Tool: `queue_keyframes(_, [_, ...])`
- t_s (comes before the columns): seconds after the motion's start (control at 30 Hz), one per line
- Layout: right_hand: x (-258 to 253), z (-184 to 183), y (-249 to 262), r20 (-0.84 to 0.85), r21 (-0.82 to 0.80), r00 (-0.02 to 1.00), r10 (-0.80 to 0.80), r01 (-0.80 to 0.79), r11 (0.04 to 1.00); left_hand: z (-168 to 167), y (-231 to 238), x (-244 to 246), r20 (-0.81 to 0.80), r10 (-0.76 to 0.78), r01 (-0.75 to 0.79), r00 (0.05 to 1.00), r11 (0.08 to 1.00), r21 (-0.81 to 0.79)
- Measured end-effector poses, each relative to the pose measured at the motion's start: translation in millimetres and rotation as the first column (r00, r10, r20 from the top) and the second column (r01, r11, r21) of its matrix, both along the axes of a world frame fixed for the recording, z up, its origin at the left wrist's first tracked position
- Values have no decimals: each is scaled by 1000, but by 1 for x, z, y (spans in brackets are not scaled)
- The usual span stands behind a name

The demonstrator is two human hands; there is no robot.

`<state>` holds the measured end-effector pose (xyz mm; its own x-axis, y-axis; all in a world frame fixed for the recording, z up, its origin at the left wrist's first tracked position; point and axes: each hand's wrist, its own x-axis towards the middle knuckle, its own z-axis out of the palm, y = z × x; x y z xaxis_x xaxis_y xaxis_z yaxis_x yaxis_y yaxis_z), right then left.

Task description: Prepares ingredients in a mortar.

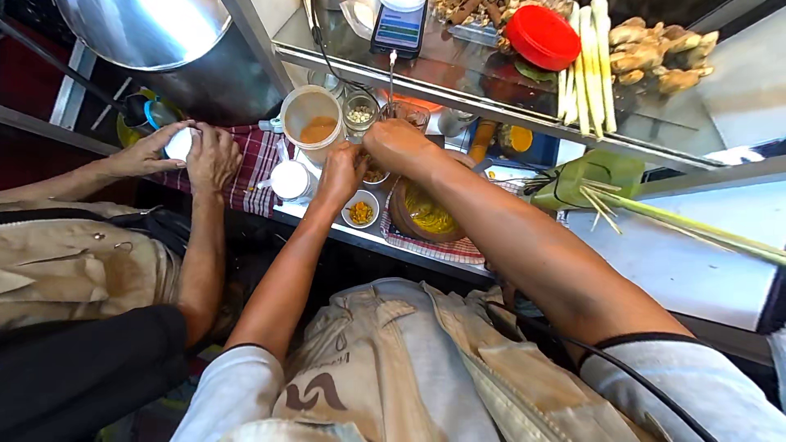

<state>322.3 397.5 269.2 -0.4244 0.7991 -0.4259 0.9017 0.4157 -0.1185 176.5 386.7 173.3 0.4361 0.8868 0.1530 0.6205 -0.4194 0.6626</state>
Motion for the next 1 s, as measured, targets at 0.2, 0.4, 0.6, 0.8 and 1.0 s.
queue_keyframes(0.2, [-2,-11,10,20,-38,999,31,-30,999,-7,2,3,-50,25,-26,998,999,-24])
queue_keyframes(0.4, [0,-5,6,-4,-24,1000,-9,9,1000,-4,-1,2,-40,48,-49,998,999,-2])
queue_keyframes(0.6, [4,-2,5,-43,-88,996,-80,76,993,2,-1,-10,-30,9,-8,1000,1000,20])
queue_keyframes(0.8, [2,-8,5,-67,-3,996,-66,66,998,5,2,-11,-72,27,-31,997,998,-51])
queue_keyframes(1.0, [2,-22,13,-9,-1,1000,-9,9,1000,-1,-1,-2,-9,90,-90,996,996,-14])
